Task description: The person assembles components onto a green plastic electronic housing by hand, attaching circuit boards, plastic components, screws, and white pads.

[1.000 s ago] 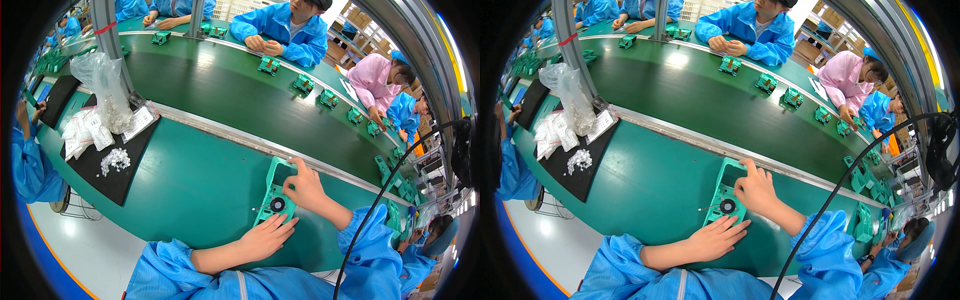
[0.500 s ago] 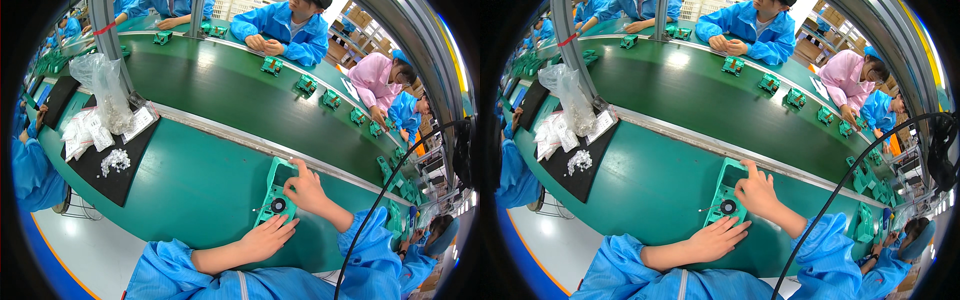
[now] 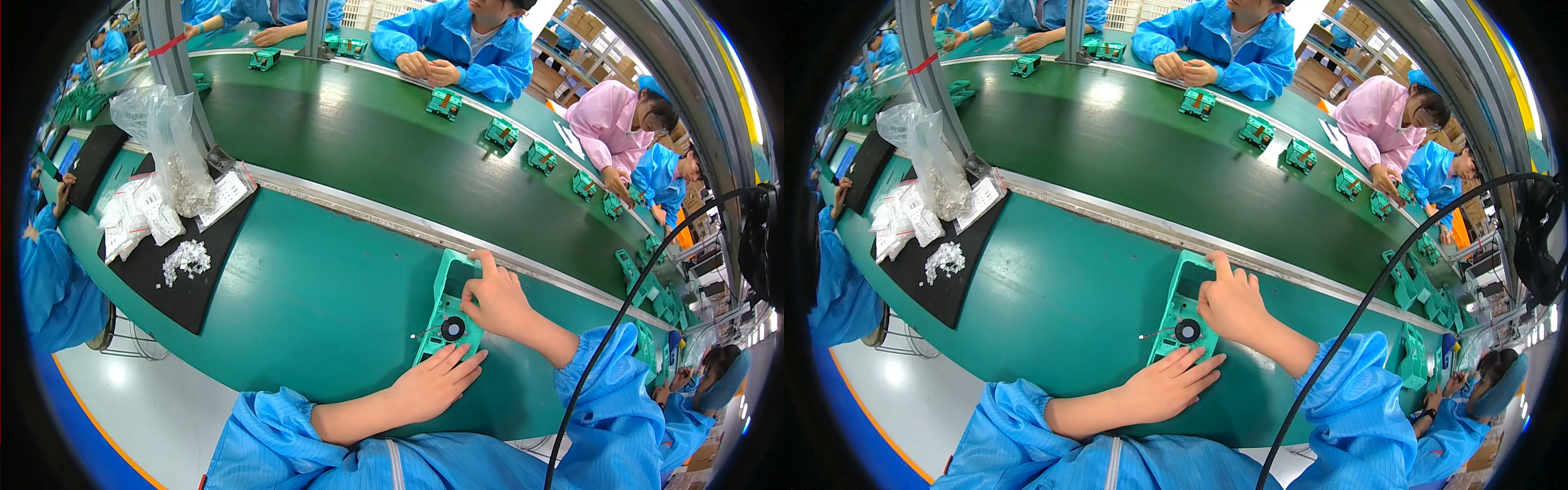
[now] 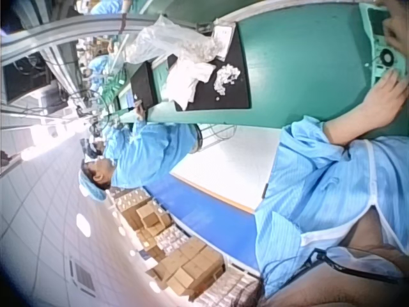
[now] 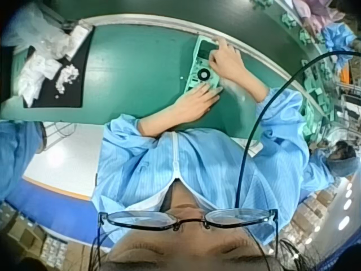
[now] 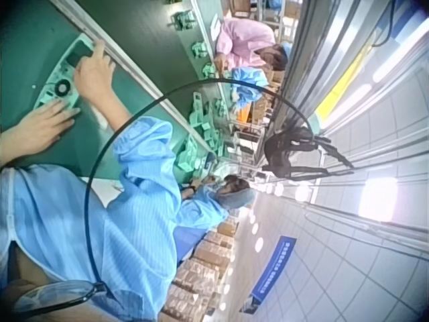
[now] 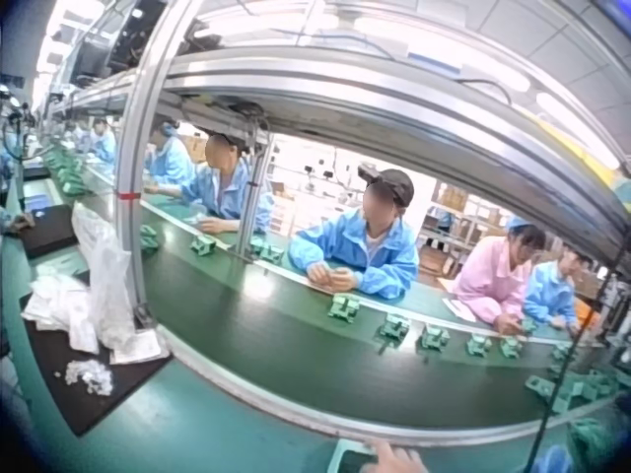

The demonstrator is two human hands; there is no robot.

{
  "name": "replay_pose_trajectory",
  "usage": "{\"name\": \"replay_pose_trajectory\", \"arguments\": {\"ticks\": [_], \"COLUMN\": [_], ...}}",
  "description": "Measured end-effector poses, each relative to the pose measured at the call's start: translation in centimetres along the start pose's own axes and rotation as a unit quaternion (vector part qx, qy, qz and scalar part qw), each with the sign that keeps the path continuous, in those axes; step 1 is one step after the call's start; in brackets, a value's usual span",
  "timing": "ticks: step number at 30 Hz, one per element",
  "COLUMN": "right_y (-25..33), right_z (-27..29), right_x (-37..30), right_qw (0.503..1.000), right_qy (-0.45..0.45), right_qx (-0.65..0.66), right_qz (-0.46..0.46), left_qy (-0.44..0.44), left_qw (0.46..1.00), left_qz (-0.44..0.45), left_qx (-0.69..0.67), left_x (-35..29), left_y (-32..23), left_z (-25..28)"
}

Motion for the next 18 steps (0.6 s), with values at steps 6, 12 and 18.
{"name": "replay_pose_trajectory", "arguments": {"ticks": [6,12,18], "right_y": [-0.01,0.53,0.26], "right_z": [-0.07,0.14,0.22], "right_x": [-0.34,-0.52,-0.61], "right_qw": [0.999,0.999,1.0], "right_qy": [0.02,0.01,0.003], "right_qx": [0.012,-0.036,-0.013], "right_qz": [-0.023,-0.011,-0.01], "left_qy": [0.008,0.006,-0.001], "left_qw": [1.0,0.999,1.0], "left_qz": [0.005,-0.003,-0.001], "left_qx": [-0.007,-0.036,-0.004], "left_x": [0.04,0.05,0.12], "left_y": [-0.15,-0.2,-0.2], "left_z": [-0.21,-0.08,0.0]}}
Point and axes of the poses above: each hand's wrist, its own x-axis towards the middle knuckle, its own z-axis out of the back of the hand, y = z × x, the point moved 7 cm from there along x, towards the middle knuckle, and after that the axes turned 10 degrees about -x, right-handed, at the moved point
